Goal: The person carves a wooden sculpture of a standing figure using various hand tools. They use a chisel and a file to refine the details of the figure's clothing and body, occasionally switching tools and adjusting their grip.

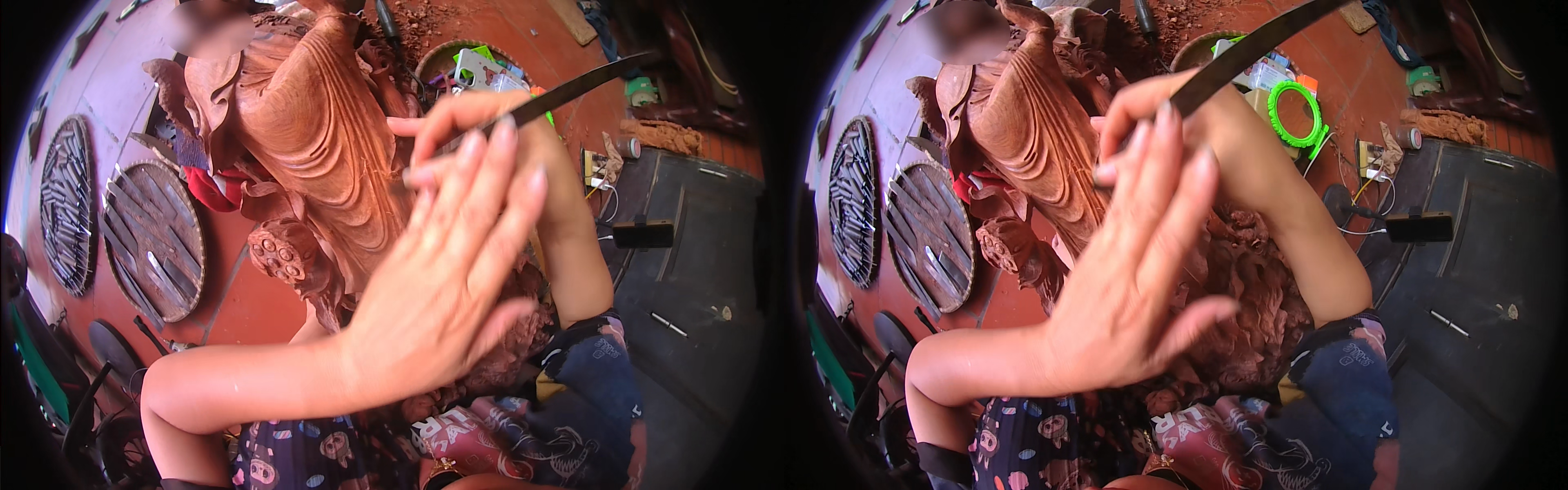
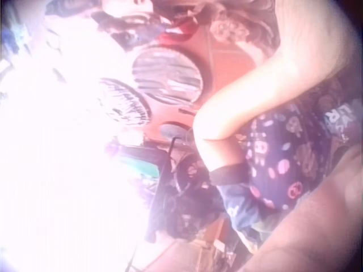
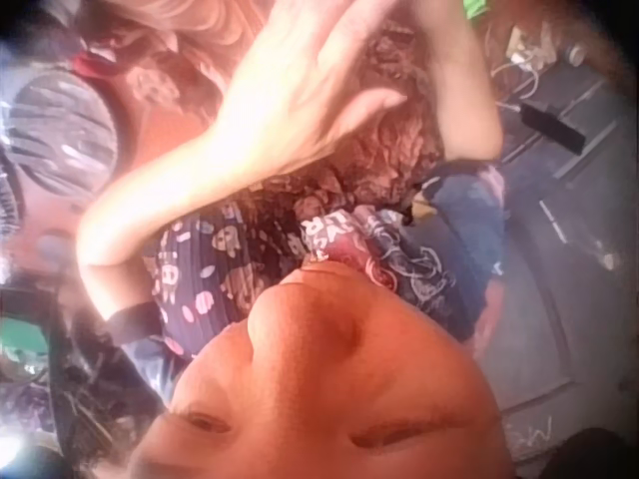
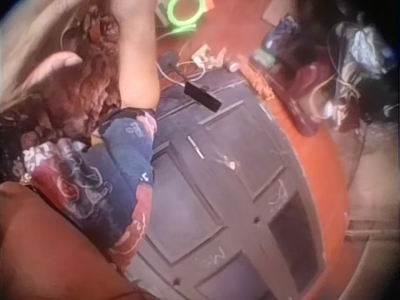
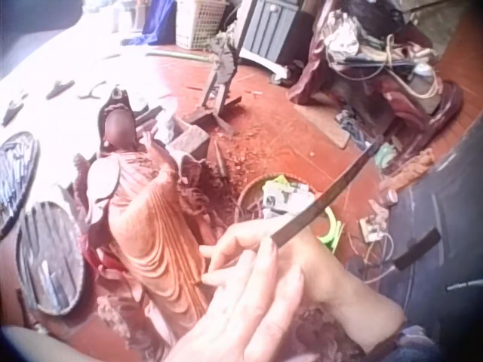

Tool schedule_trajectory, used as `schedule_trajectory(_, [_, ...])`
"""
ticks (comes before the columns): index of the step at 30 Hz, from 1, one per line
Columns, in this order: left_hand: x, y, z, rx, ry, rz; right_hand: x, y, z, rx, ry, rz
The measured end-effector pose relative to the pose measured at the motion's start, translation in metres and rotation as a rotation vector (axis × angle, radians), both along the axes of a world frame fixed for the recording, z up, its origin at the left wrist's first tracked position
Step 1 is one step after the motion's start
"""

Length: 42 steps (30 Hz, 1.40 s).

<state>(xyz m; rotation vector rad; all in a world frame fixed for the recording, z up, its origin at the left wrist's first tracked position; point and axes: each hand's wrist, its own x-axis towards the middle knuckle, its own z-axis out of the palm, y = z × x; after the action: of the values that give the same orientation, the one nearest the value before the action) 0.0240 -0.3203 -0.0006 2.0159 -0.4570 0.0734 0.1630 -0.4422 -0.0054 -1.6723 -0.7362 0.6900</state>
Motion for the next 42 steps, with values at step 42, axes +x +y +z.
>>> schedule_trajectory(42, [0.009, -0.028, -0.011, 0.084, -0.415, 0.254, 0.025, 0.025, 0.038, -0.238, -0.185, 0.236])
